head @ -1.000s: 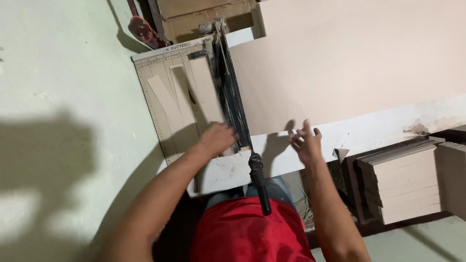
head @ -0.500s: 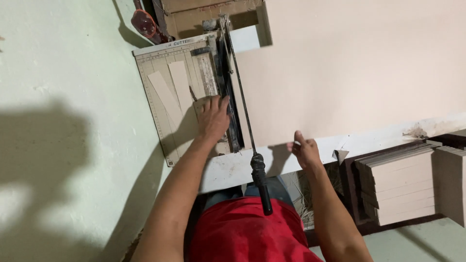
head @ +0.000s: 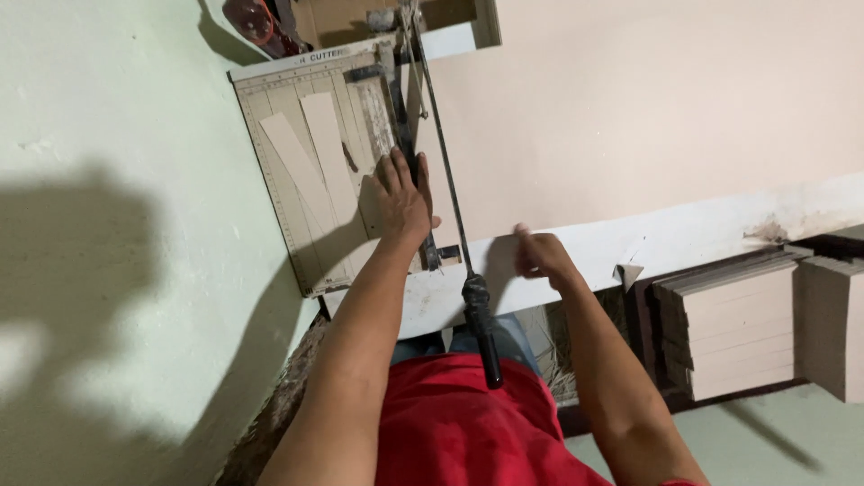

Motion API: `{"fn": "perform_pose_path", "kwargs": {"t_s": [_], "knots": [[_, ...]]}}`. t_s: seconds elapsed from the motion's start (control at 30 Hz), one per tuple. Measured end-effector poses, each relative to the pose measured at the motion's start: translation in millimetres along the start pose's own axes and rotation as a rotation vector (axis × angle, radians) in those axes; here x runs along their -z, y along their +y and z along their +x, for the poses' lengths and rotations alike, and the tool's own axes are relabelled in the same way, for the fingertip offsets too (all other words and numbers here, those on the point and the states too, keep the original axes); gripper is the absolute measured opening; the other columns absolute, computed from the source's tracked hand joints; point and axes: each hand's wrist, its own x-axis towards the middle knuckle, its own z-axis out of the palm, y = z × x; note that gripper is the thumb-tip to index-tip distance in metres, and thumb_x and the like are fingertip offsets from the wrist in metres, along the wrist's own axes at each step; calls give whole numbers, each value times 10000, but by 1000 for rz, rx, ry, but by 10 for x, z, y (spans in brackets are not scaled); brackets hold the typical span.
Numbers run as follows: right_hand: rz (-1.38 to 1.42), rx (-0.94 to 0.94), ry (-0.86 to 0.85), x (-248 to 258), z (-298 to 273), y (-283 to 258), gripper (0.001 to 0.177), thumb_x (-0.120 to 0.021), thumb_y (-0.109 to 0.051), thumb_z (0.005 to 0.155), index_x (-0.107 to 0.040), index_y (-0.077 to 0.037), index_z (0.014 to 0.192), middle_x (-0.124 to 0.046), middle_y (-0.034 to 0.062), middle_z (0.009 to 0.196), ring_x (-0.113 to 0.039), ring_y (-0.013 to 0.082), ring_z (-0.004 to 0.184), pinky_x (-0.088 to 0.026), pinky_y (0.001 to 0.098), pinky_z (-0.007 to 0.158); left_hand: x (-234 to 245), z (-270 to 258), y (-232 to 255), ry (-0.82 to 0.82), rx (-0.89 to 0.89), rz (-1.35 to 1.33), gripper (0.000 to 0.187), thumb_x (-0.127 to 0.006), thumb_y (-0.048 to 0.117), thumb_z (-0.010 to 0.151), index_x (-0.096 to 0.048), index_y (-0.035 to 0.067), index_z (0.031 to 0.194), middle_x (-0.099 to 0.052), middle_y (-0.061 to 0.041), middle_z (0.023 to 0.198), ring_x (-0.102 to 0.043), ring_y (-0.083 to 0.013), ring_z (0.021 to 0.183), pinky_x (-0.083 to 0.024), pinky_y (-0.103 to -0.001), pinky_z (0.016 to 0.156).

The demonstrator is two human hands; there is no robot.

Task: The person uses a manual paper cutter to trim large sheets of paper into smaller rectangular pieces. They align each sheet, pull the cutting lever, and stack the cut pieces on a nearby table.

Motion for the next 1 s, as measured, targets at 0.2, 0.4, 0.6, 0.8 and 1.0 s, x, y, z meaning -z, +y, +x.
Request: {"fn": "perform_pose_path", "kwargs": {"t_s": [0.2, 0.4, 0.6, 0.8, 1.0], "knots": [[-752, 265, -177, -559, -2072, -1282, 680, -296, -654, 958, -399, -286, 1521, -777, 138, 722, -771, 403, 817, -572, 485, 840, -668, 409, -238, 164, -100, -38, 1629, -535, 962, 375, -42, 93, 1662, 6, -345, 1670, -14, -521, 1543, -125, -726, 1184], [-1149, 326, -124, -960, -1449, 96, 827, -532, -320, 973, -70, -148, 1637, -767, 203, 960, -774, 377, 815, -632, 449, 713, -100, 124, 1, -24, 18, 95, 1203, -831, 476, 763, -103, 108, 1648, 88, -303, 1661, 46, -501, 1533, -127, -741, 1163], [-1061, 557, 77, -937, -967, 791, 916, -601, -193, 909, -94, -120, 1668, -738, 262, 935, -742, 478, 782, -599, 584, 673, -212, 234, 14, -66, 48, -65, 1240, -844, 319, 810, 56, 144, 1646, 135, -301, 1661, 137, -480, 1534, 25, -747, 1156], [-1263, 523, 110, -1012, -693, 1084, 893, -514, -95, 931, -15, -121, 1671, -749, 175, 1066, -781, 354, 831, -630, 443, 697, -152, 151, 5, -85, 70, 8, 1240, -841, 356, 808, 51, 136, 1641, 162, -316, 1641, 150, -490, 1521, -21, -740, 1167], [-656, 257, -224, -541, -2249, -809, 941, -608, -544, 924, -80, -227, 1635, -439, -24, 517, -401, 145, 439, -296, 308, 450, 29, -48, 0, 46, -87, 219, 1229, -783, 565, 761, 21, 275, 1644, 237, -200, 1653, 208, -459, 1505, 104, -679, 1174]]}}
